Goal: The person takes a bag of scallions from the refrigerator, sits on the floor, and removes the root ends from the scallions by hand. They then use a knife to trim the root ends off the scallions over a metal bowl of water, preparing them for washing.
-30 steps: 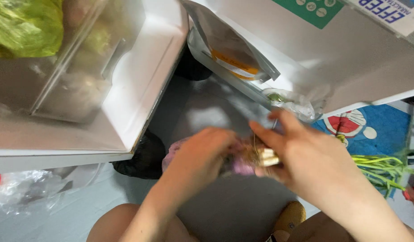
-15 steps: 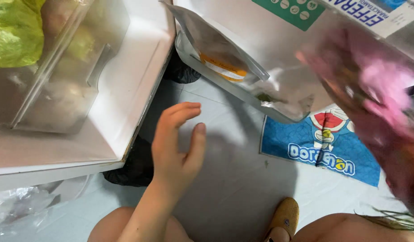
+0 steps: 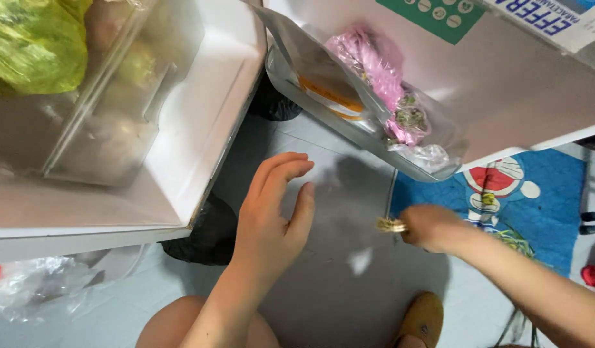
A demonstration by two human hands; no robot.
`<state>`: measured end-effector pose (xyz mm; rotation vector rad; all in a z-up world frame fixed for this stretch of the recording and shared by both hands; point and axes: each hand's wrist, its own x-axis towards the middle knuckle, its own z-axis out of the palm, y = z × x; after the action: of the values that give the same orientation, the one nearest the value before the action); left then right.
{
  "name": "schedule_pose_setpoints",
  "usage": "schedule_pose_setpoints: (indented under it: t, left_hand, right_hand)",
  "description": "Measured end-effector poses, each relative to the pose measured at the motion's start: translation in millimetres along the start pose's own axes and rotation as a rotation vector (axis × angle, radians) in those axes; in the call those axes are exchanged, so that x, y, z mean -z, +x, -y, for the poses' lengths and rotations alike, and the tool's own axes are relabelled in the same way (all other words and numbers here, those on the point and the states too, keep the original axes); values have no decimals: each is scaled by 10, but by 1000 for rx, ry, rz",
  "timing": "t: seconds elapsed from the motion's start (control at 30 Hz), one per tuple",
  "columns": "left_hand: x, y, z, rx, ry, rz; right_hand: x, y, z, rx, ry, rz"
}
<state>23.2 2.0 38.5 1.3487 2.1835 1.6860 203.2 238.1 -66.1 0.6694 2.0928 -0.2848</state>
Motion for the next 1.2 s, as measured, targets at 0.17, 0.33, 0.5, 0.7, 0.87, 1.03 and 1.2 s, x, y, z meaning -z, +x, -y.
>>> schedule_pose_setpoints:
  t: [0.17, 0.33, 0.5, 0.7, 0.87, 1.03, 1.2]
  left_hand:
    - [-29, -14, -37, 5, 28, 6]
    - [-48, -45, 23, 16, 44, 69]
    - [-67, -40, 41, 55, 77, 100]
    - [-48, -69, 80, 28, 74, 125]
    - [-69, -74, 60, 50, 82, 139]
    - [-160, -10, 107, 53, 41, 126]
    - [-262, 163, -220, 147, -77, 164]
  right_hand:
    - [-1653, 1871, -1005, -109, 382, 59]
    - [-2111, 1948, -857, -331, 662, -20]
    - [-2559, 2198, -754, -478, 547, -136]
    - [-2793, 2379, -743, -450, 551, -300]
    - [-3044, 2706, -990, -422, 610, -345]
    - [-2103, 2205, -1923, -314, 261, -389]
    - [-880, 902, -3274, -532, 1193, -781]
